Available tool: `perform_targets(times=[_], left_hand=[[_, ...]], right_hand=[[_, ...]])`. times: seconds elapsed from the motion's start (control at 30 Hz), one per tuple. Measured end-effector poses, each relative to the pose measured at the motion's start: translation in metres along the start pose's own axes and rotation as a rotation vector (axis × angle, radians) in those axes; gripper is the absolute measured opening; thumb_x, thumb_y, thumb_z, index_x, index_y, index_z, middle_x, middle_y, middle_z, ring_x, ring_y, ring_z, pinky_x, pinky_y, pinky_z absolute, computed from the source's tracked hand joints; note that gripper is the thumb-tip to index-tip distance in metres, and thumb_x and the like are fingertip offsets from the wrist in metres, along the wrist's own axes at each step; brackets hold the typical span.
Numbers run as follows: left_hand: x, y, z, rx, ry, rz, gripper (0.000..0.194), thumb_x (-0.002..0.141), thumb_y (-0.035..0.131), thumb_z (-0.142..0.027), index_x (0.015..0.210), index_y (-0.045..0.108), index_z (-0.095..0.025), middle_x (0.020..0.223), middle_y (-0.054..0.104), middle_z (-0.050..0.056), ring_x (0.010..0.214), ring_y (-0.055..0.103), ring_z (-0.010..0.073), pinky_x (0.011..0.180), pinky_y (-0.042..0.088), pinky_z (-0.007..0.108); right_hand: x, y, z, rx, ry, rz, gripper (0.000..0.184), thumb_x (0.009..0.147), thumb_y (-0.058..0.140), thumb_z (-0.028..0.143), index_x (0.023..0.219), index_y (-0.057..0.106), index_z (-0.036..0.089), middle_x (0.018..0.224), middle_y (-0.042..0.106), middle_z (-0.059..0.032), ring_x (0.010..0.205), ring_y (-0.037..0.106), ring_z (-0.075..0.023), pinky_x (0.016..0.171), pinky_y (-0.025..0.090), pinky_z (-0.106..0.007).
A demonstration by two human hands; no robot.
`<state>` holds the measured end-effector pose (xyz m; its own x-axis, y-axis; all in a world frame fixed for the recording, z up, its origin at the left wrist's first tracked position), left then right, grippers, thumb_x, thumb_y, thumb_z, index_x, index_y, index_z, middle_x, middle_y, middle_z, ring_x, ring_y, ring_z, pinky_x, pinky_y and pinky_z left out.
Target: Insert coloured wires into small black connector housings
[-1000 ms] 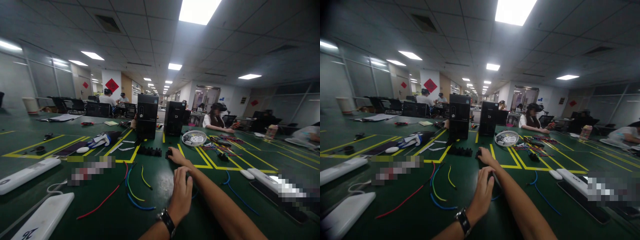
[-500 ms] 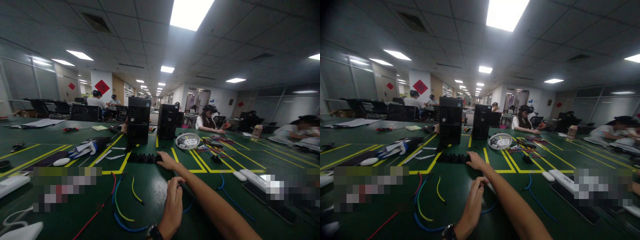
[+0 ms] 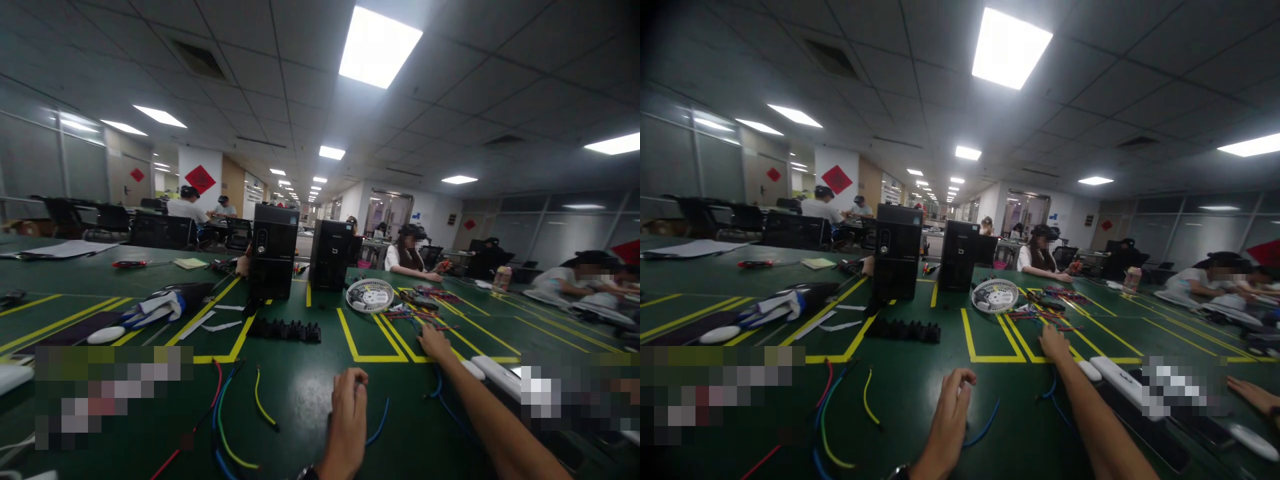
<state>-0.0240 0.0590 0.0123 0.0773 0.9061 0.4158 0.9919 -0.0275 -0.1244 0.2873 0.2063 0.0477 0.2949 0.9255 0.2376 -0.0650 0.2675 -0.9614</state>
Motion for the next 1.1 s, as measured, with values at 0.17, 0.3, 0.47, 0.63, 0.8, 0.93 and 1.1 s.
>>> perform_targets(times=[0.17,0.3,0.47,0.63,0.8,0.93,1.1], left_hand=[[0.001,-0.005,-0.003,0.185,-0.007,-0.006,0.023,0.090,0.036,-0.025,0.103,0.054,-0.019,0.104,0.056,0.006,0.101,0.048,0.0182,0.091,0.036,0.032],[-0.012,0.003,-0.016,0.524,0.208,0.315,0.035,0.081,0.057,-0.032,0.115,0.053,-0.023,0.113,0.055,0.006,0.106,0.045,0.0234,0.093,0.033,0.037],[-0.021,0.000,-0.024,0.871,0.339,0.553,0.026,0.090,0.037,-0.016,0.105,0.058,-0.021,0.103,0.059,0.008,0.101,0.048,0.0226,0.089,0.031,0.038],[-0.006,-0.053,-0.026,1.108,0.261,0.423,0.030,0.087,0.034,-0.006,0.086,0.062,-0.016,0.096,0.059,0.012,0.096,0.049,0.0246,0.083,0.031,0.040],[0.015,-0.091,-0.023,0.910,0.053,0.153,0.024,0.082,0.041,-0.008,0.066,0.058,-0.015,0.079,0.058,0.010,0.085,0.052,0.0240,0.078,0.034,0.038],[0.019,-0.065,-0.012,0.022,-0.267,-0.051,0.019,0.086,0.045,-0.031,0.099,0.056,-0.020,0.078,0.059,0.004,0.069,0.056,0.0174,0.065,0.042,0.029],[0.004,-0.019,-0.006,-0.707,-0.588,-0.017,0.040,0.089,0.038,-0.050,0.104,0.054,-0.017,0.080,0.064,0.007,0.061,0.059,0.0170,0.054,0.046,0.028]], right_hand=[[-0.004,-0.004,0.030,0.025,-0.217,0.015,0.020,0.076,0.053,0.009,0.091,0.064,0.016,0.100,0.062,-0.0105,0.096,0.058,-0.0221,0.082,0.040,-0.029],[-0.026,-0.007,0.082,0.109,-0.412,-0.008,0.029,0.079,0.054,0.012,0.106,0.061,0.019,0.112,0.057,-0.0089,0.102,0.055,-0.0200,0.086,0.038,-0.026],[-0.083,-0.027,0.128,0.385,-0.698,-0.148,0.035,0.079,0.054,0.011,0.113,0.056,0.020,0.116,0.054,-0.0081,0.105,0.053,-0.0197,0.093,0.039,-0.031],[-0.133,-0.039,0.135,0.605,-0.784,-0.160,0.032,0.076,0.058,0.010,0.106,0.058,0.020,0.107,0.056,-0.0065,0.101,0.054,-0.0198,0.091,0.042,-0.036],[-0.172,-0.040,0.142,0.889,-0.751,-0.105,0.030,0.077,0.058,0.013,0.107,0.058,0.021,0.109,0.055,-0.0057,0.097,0.055,-0.0178,0.083,0.047,-0.033],[-0.201,-0.049,0.163,1.074,-0.792,-0.099,0.040,0.074,0.062,0.011,0.112,0.055,0.023,0.117,0.052,-0.0057,0.099,0.055,-0.0170,0.083,0.048,-0.032],[-0.220,-0.051,0.178,1.091,-0.846,-0.054,0.043,0.072,0.065,0.009,0.111,0.054,0.024,0.114,0.053,-0.0039,0.103,0.054,-0.0173,0.087,0.047,-0.031]])
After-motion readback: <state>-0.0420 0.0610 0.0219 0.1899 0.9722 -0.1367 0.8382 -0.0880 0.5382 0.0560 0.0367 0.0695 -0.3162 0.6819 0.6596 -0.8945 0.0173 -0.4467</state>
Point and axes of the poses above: each hand's wrist, its own x-axis towards the middle knuckle, its own y-axis out of the palm, z = x × y, the point moved 4 cm from there along x, towards the middle knuckle
